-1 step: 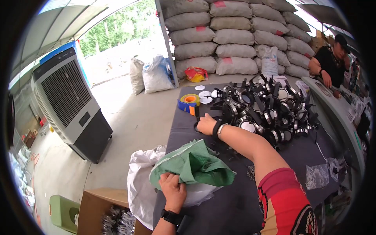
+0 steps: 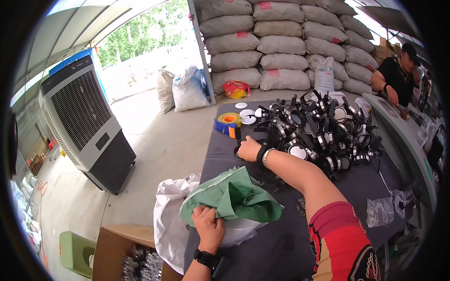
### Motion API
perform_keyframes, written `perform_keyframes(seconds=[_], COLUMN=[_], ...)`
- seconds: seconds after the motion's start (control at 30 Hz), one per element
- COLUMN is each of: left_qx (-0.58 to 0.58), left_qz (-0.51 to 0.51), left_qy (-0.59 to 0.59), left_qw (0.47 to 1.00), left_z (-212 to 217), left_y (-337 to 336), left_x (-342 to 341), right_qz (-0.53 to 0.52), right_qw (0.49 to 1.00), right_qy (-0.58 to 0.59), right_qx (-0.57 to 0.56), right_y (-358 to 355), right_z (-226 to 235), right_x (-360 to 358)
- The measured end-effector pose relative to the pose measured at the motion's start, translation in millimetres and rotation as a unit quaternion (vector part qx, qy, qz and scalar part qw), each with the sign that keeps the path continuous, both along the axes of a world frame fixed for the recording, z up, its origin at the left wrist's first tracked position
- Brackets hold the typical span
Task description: Packaging circular metal clamps into plastic bags and placing them into a large cardboard box.
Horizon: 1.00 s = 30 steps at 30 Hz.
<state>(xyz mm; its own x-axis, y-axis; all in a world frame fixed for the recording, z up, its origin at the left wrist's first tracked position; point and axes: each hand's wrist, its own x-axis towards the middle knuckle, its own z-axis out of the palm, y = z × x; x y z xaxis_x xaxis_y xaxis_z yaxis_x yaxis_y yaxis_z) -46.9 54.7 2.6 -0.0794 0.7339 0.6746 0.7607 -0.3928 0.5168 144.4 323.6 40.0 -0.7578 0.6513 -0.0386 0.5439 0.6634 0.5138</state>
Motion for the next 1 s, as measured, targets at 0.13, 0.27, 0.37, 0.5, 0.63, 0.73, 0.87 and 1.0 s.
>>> perform_keyframes(seconds=[0.13, 0.27, 0.37, 0.5, 0.63, 0.73, 0.87, 1.0], left_qx=[-0.004, 0.011, 0.018, -0.003, -0.022, -0.061, -0.029, -0.128], left_qz=[0.007, -0.008, -0.004, 0.001, -0.062, -0.064, -0.124, -0.501], left_qy=[0.008, 0.002, 0.007, 0.019, -0.006, -0.090, -0.164, -0.253], left_qw=[1.000, 1.000, 1.000, 1.000, 0.998, 0.992, 0.978, 0.817], left_z=[6.0, 3.3, -3.1, -4.7, 0.7, 18.4, 87.1, 161.3], left_y=[-5.0, -1.5, 2.1, 0.9, -1.9, -31.8, -113.2, -230.2], left_x=[1.8, 3.5, -3.3, -4.1, -17.8, -16.7, 11.1, 49.4], right_qz=[0.051, 0.002, -0.009, -0.028, -0.139, -0.155, -0.249, -0.223], right_qw=[0.990, 0.901, 0.832, 0.809, 0.812, 0.841, 0.882, 0.916], right_qy=[0.132, 0.423, 0.539, 0.576, 0.550, 0.496, 0.393, 0.331], right_qx=[-0.004, -0.094, -0.131, -0.110, -0.137, -0.147, -0.080, -0.048], right_y=[-15.0, -70.2, -150.9, -270.8, -377.7, -435.6, -479.7, -485.5], right_z=[25.6, 95.7, 146.2, 184.1, 180.8, 133.8, 68.1, 23.2], right_x=[11.1, 39.5, 61.1, 112.4, 156.3, 184.4, 196.3, 195.9])
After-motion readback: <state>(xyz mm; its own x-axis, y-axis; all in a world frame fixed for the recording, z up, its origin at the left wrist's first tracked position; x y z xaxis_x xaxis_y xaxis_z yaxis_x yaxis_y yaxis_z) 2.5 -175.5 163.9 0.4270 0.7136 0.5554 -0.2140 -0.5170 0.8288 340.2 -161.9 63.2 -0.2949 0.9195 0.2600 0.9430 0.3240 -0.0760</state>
